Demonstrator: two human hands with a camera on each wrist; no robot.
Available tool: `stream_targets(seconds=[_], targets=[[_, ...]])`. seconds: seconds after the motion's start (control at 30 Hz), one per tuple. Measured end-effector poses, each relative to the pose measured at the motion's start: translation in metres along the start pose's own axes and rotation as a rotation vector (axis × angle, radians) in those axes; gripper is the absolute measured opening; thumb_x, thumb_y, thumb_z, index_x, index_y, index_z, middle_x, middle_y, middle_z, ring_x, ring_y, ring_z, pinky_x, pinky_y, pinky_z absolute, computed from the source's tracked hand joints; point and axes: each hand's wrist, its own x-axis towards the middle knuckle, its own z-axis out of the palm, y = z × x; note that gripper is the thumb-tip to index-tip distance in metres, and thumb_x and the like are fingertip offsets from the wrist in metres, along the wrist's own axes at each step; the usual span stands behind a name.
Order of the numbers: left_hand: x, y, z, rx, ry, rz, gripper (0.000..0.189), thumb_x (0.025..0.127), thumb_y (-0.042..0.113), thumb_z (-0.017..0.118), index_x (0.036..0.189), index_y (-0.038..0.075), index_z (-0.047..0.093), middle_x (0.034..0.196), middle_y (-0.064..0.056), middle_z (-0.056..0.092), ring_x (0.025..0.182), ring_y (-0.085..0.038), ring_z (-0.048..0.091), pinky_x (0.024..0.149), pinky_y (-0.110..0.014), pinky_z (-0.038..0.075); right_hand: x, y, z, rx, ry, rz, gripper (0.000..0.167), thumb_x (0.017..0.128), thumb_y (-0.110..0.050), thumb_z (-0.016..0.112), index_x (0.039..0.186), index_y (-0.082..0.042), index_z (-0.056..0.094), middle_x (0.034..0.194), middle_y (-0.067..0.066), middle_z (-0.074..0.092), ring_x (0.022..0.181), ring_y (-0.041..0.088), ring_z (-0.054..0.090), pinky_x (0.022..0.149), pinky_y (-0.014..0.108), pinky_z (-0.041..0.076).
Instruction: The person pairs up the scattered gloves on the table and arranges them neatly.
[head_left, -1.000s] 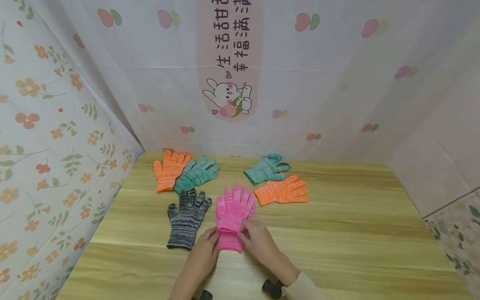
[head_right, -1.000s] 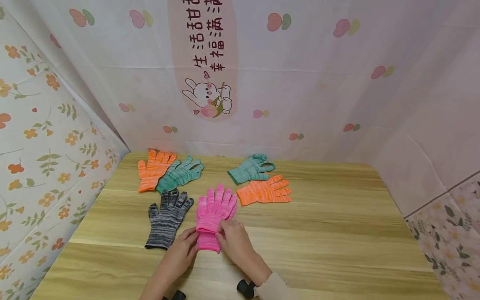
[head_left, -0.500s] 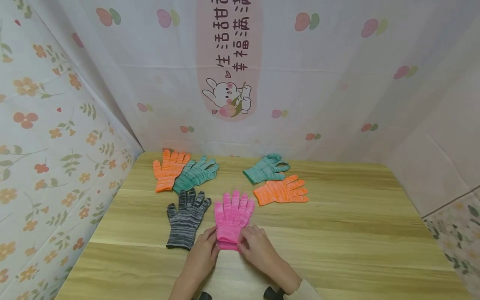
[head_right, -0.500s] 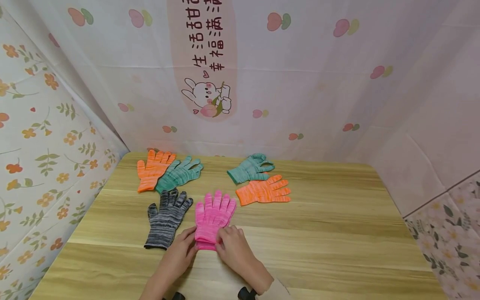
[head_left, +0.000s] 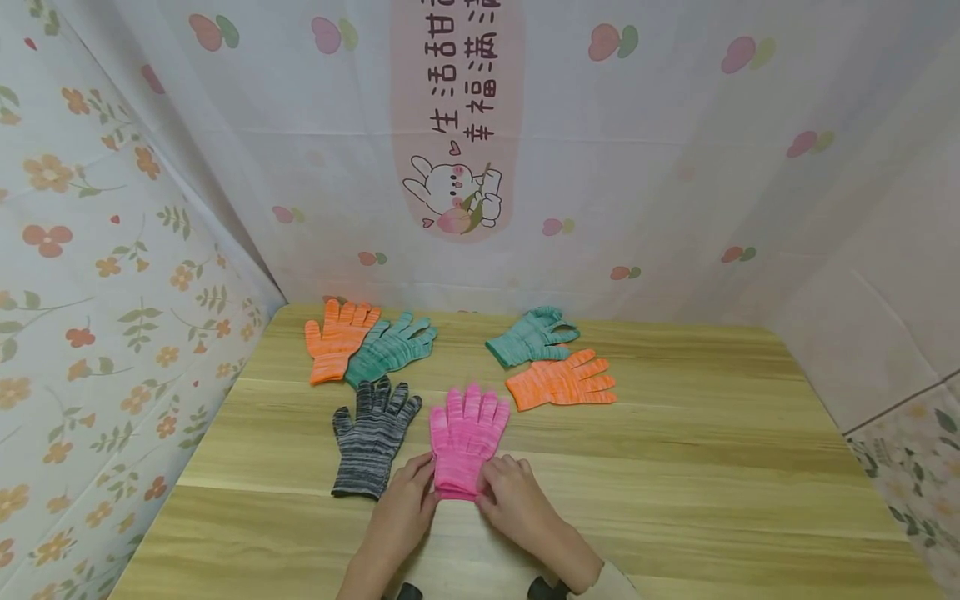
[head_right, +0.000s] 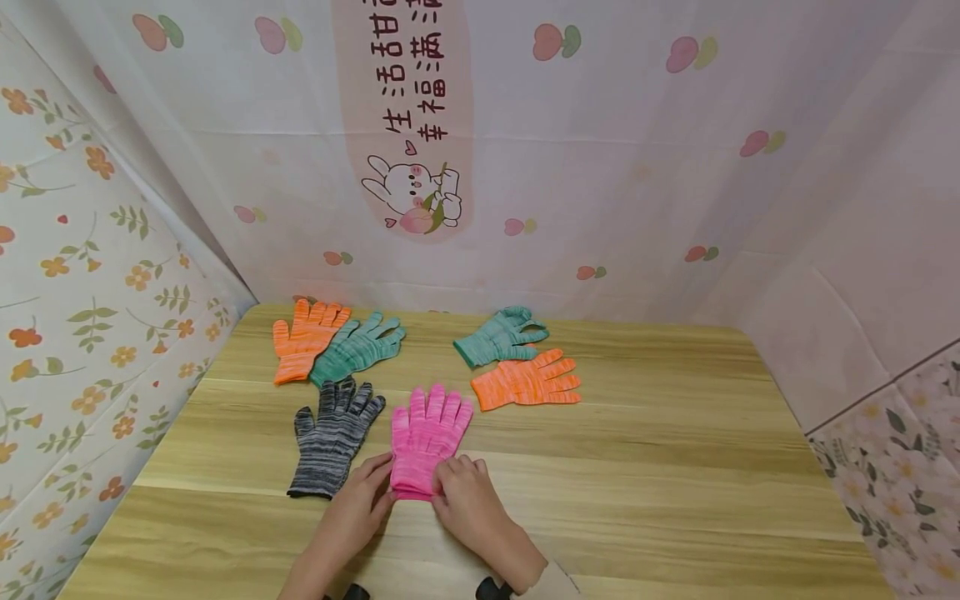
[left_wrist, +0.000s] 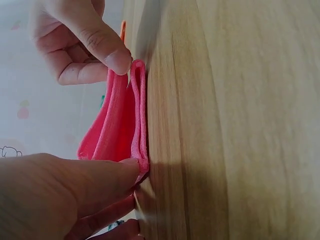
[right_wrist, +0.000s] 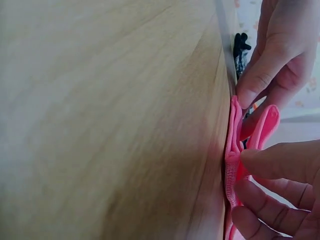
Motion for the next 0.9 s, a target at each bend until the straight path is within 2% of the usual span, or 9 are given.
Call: stream_targets(seconds=[0.27,0.43,0.57,0.7,0.8,0.9], targets=[[0.0009,0.0002,-0.0017,-0.004,0.015,-0.003,0.031,0.090,0.004,0.054,0.119,-0.002,0.060,0.124,-0.012,0.058,0.112,-0.032,0.055,0.094,-0.045,0.046,-0.0017,0.0009,0.0015,-0.009,-0.018,-0.004,0.019,0.080,-0.021,0.071,0.076,-0.019,0.052,0.072,-0.012,0.043,0.070,0.005,0.037,0.069,0.025,0.031],[0.0055,0.0018,0.0012,-0.049,0.030,-0.059,0.028,0.094,0.014,0.052,0.113,-0.002,0.063,0.120,-0.012,0.059,0.112,-0.032,0.055,0.094,-0.046,0.045,-0.0024,0.0009,0.0023,-0.019,-0.013,-0.008,0.017,0.080,-0.019,0.071,0.076,-0.019,0.054,0.074,-0.012,0.045,0.071,0.005,0.038,0.070,0.025,0.032],[0.0089,0.0043,0.0045,-0.079,0.065,-0.123,0.025,0.089,0.021,0.060,0.101,-0.001,0.065,0.116,-0.013,0.059,0.109,-0.032,0.055,0.091,-0.046,0.047,-0.0023,0.0003,0.0042,-0.041,-0.006,-0.022,0.016,0.080,-0.018,0.070,0.076,-0.019,0.054,0.074,-0.012,0.046,0.071,0.005,0.039,0.071,0.025,0.033],[0.0096,0.0069,0.0052,-0.104,0.094,-0.159,0.018,0.083,0.018,0.067,0.087,0.001,0.062,0.113,-0.015,0.058,0.106,-0.033,0.056,0.089,-0.045,0.048,-0.0023,-0.0003,0.0064,-0.059,-0.004,-0.040,0.016,0.080,-0.018,0.069,0.076,-0.019,0.054,0.073,-0.012,0.047,0.072,0.005,0.040,0.072,0.026,0.033],[0.0092,0.0072,0.0059,-0.107,0.100,-0.157,0.016,0.079,0.014,0.069,0.084,0.002,0.059,0.110,-0.015,0.057,0.104,-0.033,0.056,0.087,-0.046,0.049,-0.0025,-0.0004,0.0076,-0.064,-0.001,-0.047,0.016,0.080,-0.017,0.069,0.076,-0.019,0.054,0.073,-0.012,0.047,0.071,0.005,0.040,0.072,0.026,0.033],[0.0082,0.0066,0.0081,-0.085,0.117,-0.126,0.020,0.077,0.010,0.070,0.090,0.001,0.058,0.108,-0.015,0.057,0.101,-0.032,0.056,0.085,-0.046,0.049,-0.0026,-0.0006,0.0080,-0.072,-0.004,-0.045,0.016,0.080,-0.018,0.069,0.075,-0.019,0.053,0.071,-0.012,0.047,0.071,0.005,0.040,0.073,0.027,0.033]])
